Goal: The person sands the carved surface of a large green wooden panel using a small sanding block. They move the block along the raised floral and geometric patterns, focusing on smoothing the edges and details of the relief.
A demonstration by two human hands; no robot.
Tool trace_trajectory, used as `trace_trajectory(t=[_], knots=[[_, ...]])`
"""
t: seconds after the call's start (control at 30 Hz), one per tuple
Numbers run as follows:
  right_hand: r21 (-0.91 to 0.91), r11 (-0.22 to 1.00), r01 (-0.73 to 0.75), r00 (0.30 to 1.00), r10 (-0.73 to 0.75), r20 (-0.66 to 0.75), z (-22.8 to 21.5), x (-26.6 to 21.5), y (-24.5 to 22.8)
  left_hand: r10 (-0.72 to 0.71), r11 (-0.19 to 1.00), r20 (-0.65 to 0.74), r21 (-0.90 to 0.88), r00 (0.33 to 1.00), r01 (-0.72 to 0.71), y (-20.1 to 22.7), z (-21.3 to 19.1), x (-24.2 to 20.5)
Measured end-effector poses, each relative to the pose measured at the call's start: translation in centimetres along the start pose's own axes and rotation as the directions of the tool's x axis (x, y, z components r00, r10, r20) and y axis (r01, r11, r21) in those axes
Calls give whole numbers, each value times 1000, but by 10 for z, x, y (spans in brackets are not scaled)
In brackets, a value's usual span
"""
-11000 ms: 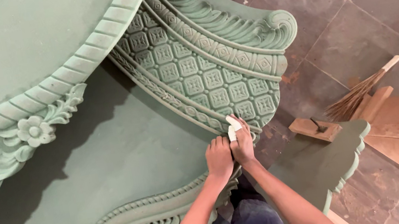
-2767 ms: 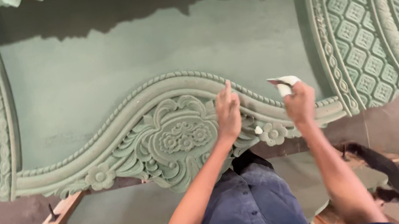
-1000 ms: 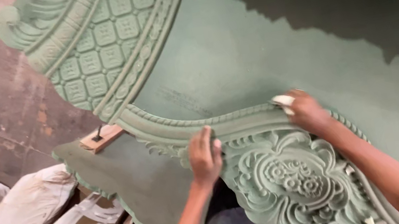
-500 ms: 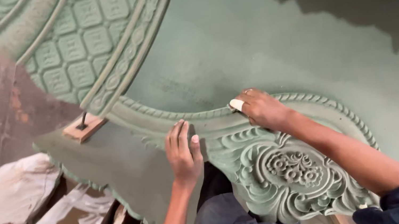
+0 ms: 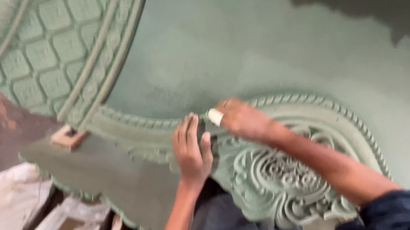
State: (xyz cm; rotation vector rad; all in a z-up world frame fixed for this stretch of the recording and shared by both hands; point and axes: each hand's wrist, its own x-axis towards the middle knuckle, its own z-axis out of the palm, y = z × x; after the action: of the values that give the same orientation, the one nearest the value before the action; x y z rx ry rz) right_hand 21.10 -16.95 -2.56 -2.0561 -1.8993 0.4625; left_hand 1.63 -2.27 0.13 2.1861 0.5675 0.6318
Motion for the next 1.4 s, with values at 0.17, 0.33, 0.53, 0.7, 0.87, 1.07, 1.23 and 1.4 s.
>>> trace_trajectory(t=[0.17, 0.33, 0.53, 0.7, 0.87, 1.07, 1.23, 1.4], knots=[[297, 575, -763, 640, 737, 217, -63, -68, 20, 28, 999, 67, -30, 997, -26, 7, 17, 10], [11, 905, -426, 893, 422, -159, -92, -115, 33, 26, 999, 92, -23, 995, -24, 10, 11, 0], [115, 993, 18, 988, 0, -155, 35, 14, -26, 55, 996, 97, 63, 994, -61, 14, 2, 9], [75, 982, -172, 984, 175, -36, -19, -43, 20, 71, 988, 196, 118, 978, -96, 39, 41, 32], [121, 848, -516, 801, 528, -281, -71, -224, 41, 163, 968, 285, 139, 945, -209, 71, 86, 34], [227, 567, -792, 391, 757, -524, -44, -376, -39, 278, 945, 344, 70, 897, -320, 111, 138, 51], [147, 683, -716, 478, 632, -610, -52, -285, 0, 288, 948, 318, 40, 903, -316, 108, 144, 55], [196, 903, -383, 845, 428, -321, -41, -124, 63, 31, 983, 186, 173, 982, -63, 83, 117, 44]])
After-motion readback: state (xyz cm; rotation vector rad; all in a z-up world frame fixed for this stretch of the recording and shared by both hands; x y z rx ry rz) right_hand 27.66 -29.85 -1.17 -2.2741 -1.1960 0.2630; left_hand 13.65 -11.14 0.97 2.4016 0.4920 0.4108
